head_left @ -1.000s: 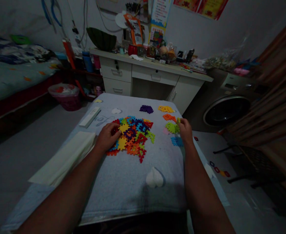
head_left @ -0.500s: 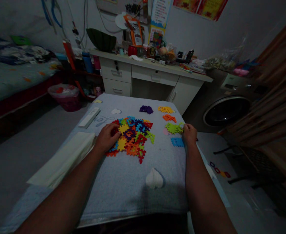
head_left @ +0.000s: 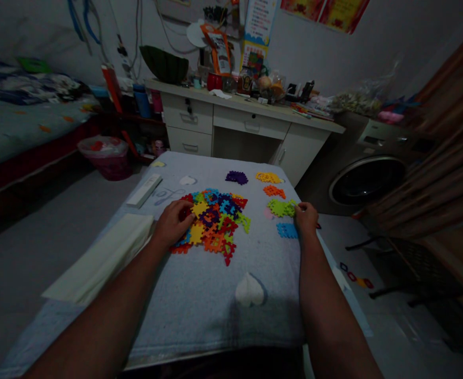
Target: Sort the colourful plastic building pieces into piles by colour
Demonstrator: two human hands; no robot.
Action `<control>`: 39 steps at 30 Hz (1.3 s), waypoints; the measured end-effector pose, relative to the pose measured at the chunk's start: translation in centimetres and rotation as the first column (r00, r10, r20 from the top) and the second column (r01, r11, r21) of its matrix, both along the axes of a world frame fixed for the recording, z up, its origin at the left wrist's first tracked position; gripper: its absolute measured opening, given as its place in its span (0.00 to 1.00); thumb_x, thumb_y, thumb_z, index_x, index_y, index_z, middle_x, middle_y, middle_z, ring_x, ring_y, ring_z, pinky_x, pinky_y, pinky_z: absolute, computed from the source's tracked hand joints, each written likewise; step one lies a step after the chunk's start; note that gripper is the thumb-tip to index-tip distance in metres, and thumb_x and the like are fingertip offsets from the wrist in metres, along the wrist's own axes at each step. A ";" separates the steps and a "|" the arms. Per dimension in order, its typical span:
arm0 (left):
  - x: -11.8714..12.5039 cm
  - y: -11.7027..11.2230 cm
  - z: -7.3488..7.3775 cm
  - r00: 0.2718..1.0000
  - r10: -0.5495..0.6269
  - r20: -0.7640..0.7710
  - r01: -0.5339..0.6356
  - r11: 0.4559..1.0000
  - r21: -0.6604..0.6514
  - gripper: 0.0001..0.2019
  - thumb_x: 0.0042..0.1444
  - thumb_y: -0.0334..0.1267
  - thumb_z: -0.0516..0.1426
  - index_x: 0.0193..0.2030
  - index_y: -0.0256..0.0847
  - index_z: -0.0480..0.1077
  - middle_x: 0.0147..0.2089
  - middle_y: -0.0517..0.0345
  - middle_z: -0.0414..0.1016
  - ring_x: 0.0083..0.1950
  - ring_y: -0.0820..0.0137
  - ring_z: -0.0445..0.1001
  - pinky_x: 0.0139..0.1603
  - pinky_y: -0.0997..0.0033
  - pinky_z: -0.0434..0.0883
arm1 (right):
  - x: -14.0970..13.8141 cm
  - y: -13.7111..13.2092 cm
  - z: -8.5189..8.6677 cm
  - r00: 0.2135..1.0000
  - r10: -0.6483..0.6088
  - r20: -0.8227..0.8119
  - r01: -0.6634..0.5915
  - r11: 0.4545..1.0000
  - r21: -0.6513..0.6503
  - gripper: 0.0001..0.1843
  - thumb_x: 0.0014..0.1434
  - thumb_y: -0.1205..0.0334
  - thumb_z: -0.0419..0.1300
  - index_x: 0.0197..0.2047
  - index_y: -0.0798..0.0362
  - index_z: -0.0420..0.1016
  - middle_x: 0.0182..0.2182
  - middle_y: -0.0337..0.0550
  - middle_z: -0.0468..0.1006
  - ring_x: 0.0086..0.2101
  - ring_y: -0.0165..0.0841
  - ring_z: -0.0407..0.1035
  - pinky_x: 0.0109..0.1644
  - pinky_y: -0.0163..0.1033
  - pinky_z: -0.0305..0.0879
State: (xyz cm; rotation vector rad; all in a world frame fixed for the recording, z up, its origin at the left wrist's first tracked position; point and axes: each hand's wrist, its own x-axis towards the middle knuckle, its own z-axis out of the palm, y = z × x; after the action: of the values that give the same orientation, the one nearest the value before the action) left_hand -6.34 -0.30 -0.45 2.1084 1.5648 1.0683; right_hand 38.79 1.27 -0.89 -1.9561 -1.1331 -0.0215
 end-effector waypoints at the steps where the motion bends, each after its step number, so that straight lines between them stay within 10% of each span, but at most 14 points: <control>1: 0.0 0.0 0.0 1.000 -0.002 0.002 0.002 1.000 0.002 0.17 0.55 0.47 0.55 0.48 0.41 0.71 0.48 0.50 0.73 0.49 0.59 0.73 0.55 0.56 0.70 | 0.1 0.0 -0.1 1.000 0.004 0.012 -0.004 1.000 -0.007 0.12 0.48 0.61 0.58 0.35 0.57 0.77 0.34 0.51 0.79 0.36 0.41 0.70 0.47 0.44 0.64; 9: -0.1 0.0 0.0 1.000 0.000 -0.004 0.000 1.000 0.012 0.17 0.55 0.47 0.55 0.48 0.42 0.71 0.48 0.51 0.73 0.50 0.60 0.72 0.55 0.57 0.69 | -1.2 -0.8 1.3 0.995 0.028 0.096 -0.027 1.000 -0.014 0.15 0.51 0.64 0.55 0.40 0.58 0.76 0.40 0.54 0.75 0.41 0.41 0.68 0.53 0.46 0.62; 12: 0.0 -0.1 0.1 1.000 0.004 -0.013 -0.004 1.000 0.009 0.17 0.55 0.47 0.55 0.47 0.42 0.71 0.49 0.51 0.73 0.50 0.59 0.72 0.55 0.57 0.69 | -4.0 -1.1 2.5 0.972 0.207 0.108 -0.211 0.977 0.026 0.14 0.53 0.63 0.55 0.41 0.57 0.75 0.41 0.52 0.74 0.35 0.37 0.68 0.49 0.44 0.64; 17: 0.0 -0.1 0.0 1.000 0.005 -0.021 -0.005 1.000 -0.004 0.17 0.55 0.47 0.54 0.48 0.41 0.71 0.49 0.50 0.73 0.51 0.59 0.72 0.56 0.57 0.69 | -10.4 -2.3 3.1 0.697 0.706 0.124 -0.689 0.708 -0.158 0.08 0.55 0.59 0.60 0.37 0.53 0.73 0.36 0.44 0.74 0.36 0.35 0.68 0.44 0.40 0.63; 21: 0.0 -0.2 0.0 1.000 0.007 -0.017 -0.007 1.000 0.003 0.17 0.55 0.46 0.55 0.48 0.41 0.71 0.50 0.51 0.73 0.51 0.59 0.72 0.56 0.57 0.69 | -13.6 -3.5 2.7 0.592 0.788 0.167 -0.726 0.612 -0.315 0.18 0.53 0.52 0.66 0.44 0.53 0.71 0.41 0.45 0.72 0.40 0.36 0.66 0.45 0.40 0.62; 29: 0.0 -0.1 0.0 1.000 0.002 -0.005 -0.002 1.000 0.006 0.17 0.55 0.46 0.54 0.48 0.42 0.71 0.49 0.51 0.73 0.51 0.59 0.72 0.57 0.57 0.69 | -13.9 -3.8 2.3 0.607 0.770 0.196 -0.665 0.627 -0.405 0.09 0.53 0.65 0.61 0.40 0.54 0.71 0.36 0.43 0.72 0.36 0.34 0.64 0.43 0.38 0.60; 39: 0.0 -0.1 0.0 1.000 -0.005 -0.006 0.005 1.000 -0.003 0.17 0.56 0.48 0.54 0.48 0.43 0.71 0.49 0.51 0.73 0.50 0.59 0.72 0.55 0.58 0.69 | -10.2 -2.2 2.5 0.831 0.508 0.226 -0.485 0.861 -0.150 0.13 0.56 0.67 0.53 0.41 0.54 0.76 0.38 0.49 0.77 0.40 0.39 0.69 0.49 0.42 0.62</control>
State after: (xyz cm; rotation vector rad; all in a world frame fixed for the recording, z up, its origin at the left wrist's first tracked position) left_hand -6.38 -0.37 -0.48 2.1148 1.5626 1.0585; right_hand 28.56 -0.91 1.65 -1.7046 -1.8228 0.0534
